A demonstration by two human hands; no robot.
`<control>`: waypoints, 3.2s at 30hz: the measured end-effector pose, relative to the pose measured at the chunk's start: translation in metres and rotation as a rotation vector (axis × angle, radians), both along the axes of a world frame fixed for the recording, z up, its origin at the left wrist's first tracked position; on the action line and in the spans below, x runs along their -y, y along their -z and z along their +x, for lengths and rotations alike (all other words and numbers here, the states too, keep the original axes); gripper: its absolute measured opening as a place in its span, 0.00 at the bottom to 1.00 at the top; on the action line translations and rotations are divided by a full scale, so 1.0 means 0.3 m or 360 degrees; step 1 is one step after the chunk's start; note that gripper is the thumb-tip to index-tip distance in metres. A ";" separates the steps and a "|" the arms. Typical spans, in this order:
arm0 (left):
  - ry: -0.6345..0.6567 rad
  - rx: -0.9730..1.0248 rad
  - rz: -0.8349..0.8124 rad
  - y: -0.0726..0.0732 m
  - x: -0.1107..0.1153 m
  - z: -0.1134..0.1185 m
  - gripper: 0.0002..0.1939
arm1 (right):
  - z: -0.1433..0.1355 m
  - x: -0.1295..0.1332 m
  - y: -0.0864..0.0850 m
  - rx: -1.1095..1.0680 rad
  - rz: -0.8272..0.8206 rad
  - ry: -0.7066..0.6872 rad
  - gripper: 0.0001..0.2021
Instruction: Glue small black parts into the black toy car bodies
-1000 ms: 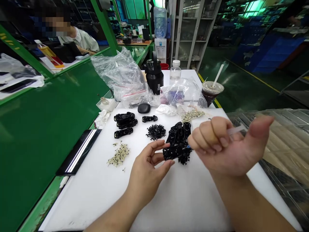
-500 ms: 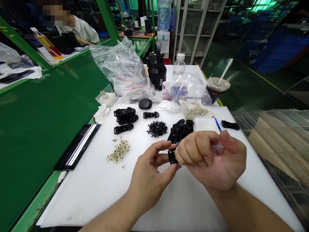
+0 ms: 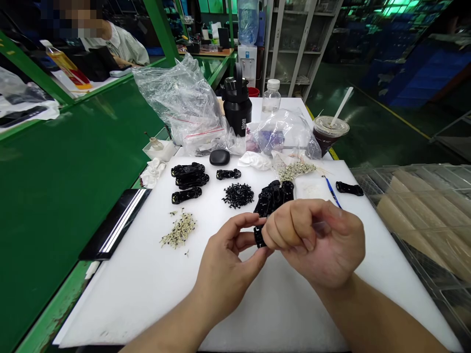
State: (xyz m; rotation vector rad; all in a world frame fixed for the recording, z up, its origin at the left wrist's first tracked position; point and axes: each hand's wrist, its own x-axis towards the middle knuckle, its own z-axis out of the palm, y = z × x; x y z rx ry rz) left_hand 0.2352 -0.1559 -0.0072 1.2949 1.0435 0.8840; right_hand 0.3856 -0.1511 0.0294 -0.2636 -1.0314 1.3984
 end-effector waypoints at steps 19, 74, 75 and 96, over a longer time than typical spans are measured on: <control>-0.0001 0.0024 -0.0002 -0.016 0.001 0.005 0.20 | -0.018 0.001 -0.005 -0.0035 -0.0060 0.0060 0.22; 0.0184 -0.1515 0.1022 0.016 -0.047 -0.451 0.12 | -0.075 0.013 0.126 0.2432 0.0697 0.0088 0.17; 0.0187 -0.1504 0.1034 0.013 -0.042 -0.444 0.12 | -0.075 0.011 0.130 0.2425 0.0703 0.0095 0.18; 0.0238 -0.1467 0.1155 0.059 -0.020 -0.397 0.10 | -0.066 0.008 0.119 0.2431 0.0701 0.0158 0.18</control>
